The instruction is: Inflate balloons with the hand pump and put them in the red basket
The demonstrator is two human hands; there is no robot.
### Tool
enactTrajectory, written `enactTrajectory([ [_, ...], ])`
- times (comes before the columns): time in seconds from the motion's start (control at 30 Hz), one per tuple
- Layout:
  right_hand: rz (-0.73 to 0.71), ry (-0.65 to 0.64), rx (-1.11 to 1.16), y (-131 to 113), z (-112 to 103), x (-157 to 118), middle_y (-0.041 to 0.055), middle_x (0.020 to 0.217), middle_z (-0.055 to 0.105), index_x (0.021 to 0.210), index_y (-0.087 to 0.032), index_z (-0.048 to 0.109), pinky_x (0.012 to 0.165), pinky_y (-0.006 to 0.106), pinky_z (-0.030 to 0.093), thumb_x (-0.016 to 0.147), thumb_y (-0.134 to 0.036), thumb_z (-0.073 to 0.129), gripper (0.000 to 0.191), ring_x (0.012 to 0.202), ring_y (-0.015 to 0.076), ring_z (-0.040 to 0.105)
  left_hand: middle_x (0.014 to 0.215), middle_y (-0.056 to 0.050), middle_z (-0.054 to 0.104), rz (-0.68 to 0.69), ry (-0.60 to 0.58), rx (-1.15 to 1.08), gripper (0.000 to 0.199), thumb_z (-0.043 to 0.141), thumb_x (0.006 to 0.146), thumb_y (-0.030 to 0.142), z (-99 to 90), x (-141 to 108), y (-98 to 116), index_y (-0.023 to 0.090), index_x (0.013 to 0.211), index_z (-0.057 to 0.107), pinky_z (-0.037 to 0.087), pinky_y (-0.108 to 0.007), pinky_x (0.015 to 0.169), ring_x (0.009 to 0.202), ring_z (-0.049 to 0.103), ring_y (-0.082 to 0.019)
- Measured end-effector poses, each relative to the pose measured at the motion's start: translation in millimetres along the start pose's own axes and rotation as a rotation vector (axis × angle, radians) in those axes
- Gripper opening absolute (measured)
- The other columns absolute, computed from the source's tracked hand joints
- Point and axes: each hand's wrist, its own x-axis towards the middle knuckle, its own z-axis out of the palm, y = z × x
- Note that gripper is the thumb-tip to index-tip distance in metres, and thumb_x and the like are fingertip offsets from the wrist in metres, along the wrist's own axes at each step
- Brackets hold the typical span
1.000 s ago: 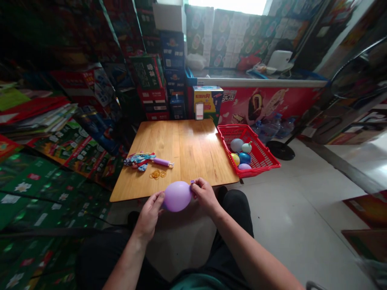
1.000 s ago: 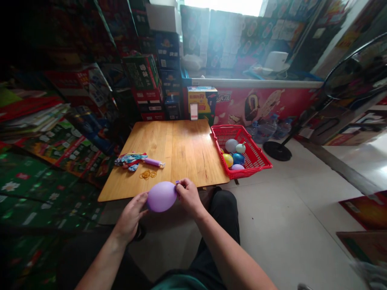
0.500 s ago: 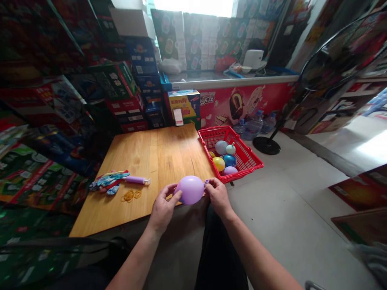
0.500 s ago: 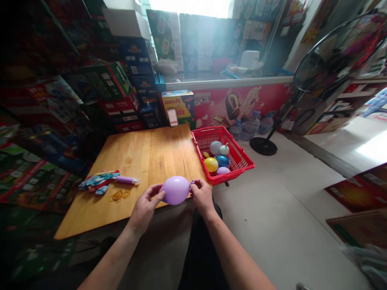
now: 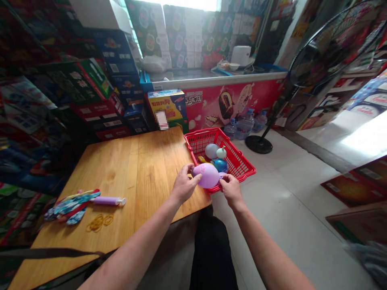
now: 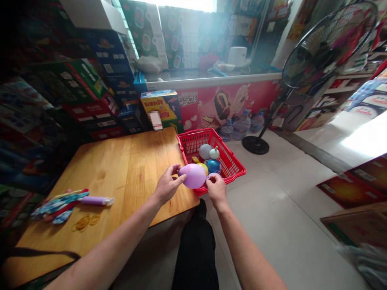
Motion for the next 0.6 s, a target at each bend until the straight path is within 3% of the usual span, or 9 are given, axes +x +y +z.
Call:
enactTrajectory([
  [0.1, -0.022, 0.103, -0.057, 3, -7, 26, 0.0051, 0.074, 0.073, 0.081, -0.018, 0.069, 0.06, 0.029, 0.05, 0.065, -0.041, 0.08, 0.029, 0.068, 0.0209, 0.066, 0.124, -0.016, 0.067, 0.063, -0.022, 0.075, 0.035, 0.074, 0.087, 0.028, 16.1, 32, -6, 0.015, 0.119, 0.067, 0.059, -0.039, 0.088, 0.105, 0.069, -0.025],
  [0.27, 0.0, 0.162, -0.105, 11, -7, 64, 0.0045, 0.067, 0.072, 0.078, -0.018, 0.069, 0.055, 0.029, 0.05, 0.066, -0.034, 0.077, 0.021, 0.063, 0.0208, 0.067, 0.118, -0.014, 0.067, 0.102, -0.034, 0.157, 0.033, 0.075, 0.085, 0.027, 33.8, 75, -17, 0.015, 0.115, 0.07, 0.058, -0.043, 0.095, 0.106, 0.068, -0.026],
  [0.5, 0.042, 0.193, -0.071, 19, 6, 108, 0.0055, 0.071, 0.072, 0.081, -0.017, 0.066, 0.051, 0.028, 0.054, 0.071, -0.027, 0.073, 0.016, 0.06, 0.02, 0.069, 0.121, -0.017, 0.07, 0.129, -0.053, 0.198, 0.042, 0.076, 0.083, 0.026, 45.1, 128, -26, 0.012, 0.123, 0.071, 0.054, -0.047, 0.104, 0.111, 0.068, -0.029],
  [0.6, 0.022, 0.174, -0.018, 18, 16, 127, 0.0069, 0.079, 0.074, 0.09, -0.017, 0.065, 0.056, 0.029, 0.059, 0.076, -0.028, 0.072, 0.019, 0.065, 0.0203, 0.073, 0.133, -0.018, 0.069, 0.153, -0.069, 0.176, 0.053, 0.076, 0.084, 0.024, 45.8, 151, -28, 0.011, 0.134, 0.066, 0.05, -0.046, 0.111, 0.122, 0.066, -0.03],
])
